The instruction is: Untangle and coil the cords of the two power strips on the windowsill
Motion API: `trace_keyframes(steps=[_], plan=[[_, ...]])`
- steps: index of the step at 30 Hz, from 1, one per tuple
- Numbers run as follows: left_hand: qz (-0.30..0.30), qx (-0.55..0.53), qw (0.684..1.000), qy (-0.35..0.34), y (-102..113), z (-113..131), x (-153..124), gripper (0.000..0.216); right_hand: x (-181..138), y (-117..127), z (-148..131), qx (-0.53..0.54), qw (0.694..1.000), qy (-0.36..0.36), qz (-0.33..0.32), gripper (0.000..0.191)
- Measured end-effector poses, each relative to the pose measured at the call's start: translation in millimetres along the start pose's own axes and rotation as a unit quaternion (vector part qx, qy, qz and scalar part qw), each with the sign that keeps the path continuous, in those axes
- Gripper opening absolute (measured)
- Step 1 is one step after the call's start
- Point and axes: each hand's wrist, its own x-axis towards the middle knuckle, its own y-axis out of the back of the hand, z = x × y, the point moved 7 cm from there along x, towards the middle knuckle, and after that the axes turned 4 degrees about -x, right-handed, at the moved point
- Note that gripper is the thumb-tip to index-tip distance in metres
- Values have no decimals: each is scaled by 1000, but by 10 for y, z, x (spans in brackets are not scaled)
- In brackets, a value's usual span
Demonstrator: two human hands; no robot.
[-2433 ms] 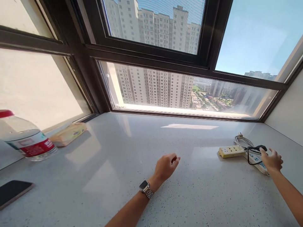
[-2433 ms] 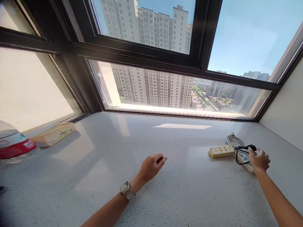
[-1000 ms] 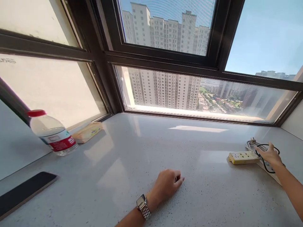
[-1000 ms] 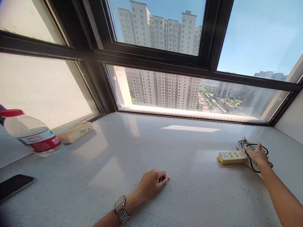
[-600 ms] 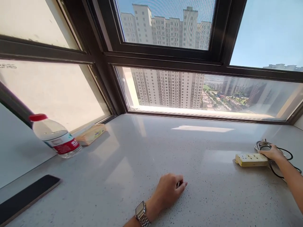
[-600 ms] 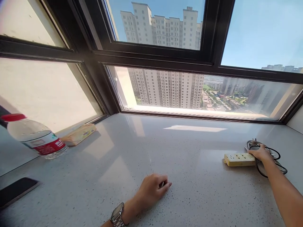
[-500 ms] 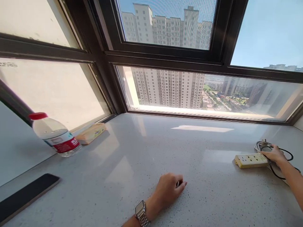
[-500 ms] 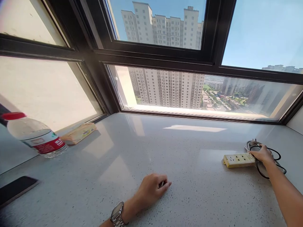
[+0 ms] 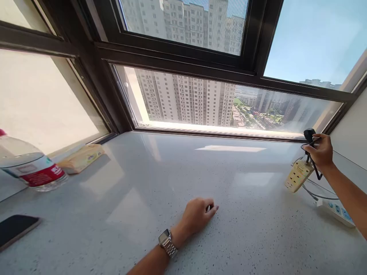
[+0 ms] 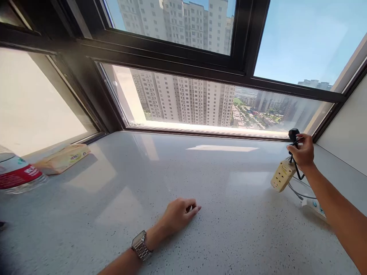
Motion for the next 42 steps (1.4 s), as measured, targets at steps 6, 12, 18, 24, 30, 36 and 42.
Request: trace_keyframes(steps=[6,12,18,24,30,36,42], plan=[[-27,-165,985,-31,-54,188,-10,49,-1046,-992,-776,164,915,42,-367,42],[-109,-629,769,3,-209,233,-29,92,-2542,-1572,-1121,75,797,191,-568,54],[-12,-679,725,112,-96,-61,38,55,-3320,-1490,-1135,-72,668,362,-646,59],[-150,-506,846,79,-97,38,-16,58,-3234,-1090,-918,-138,711,412,-552,52],[-75,-284,953,-73,172,548,383,36,-3200,-879,-869,-120,734,369,-558,43],[-145,56,949,-276,-359,1542,896,40,-3302,-1093,-846,-191,771,253,-552,61],[-144,154,940,-268,-394,1633,1191,20,-3271,-1067,-698,-239,812,297,-443,21]])
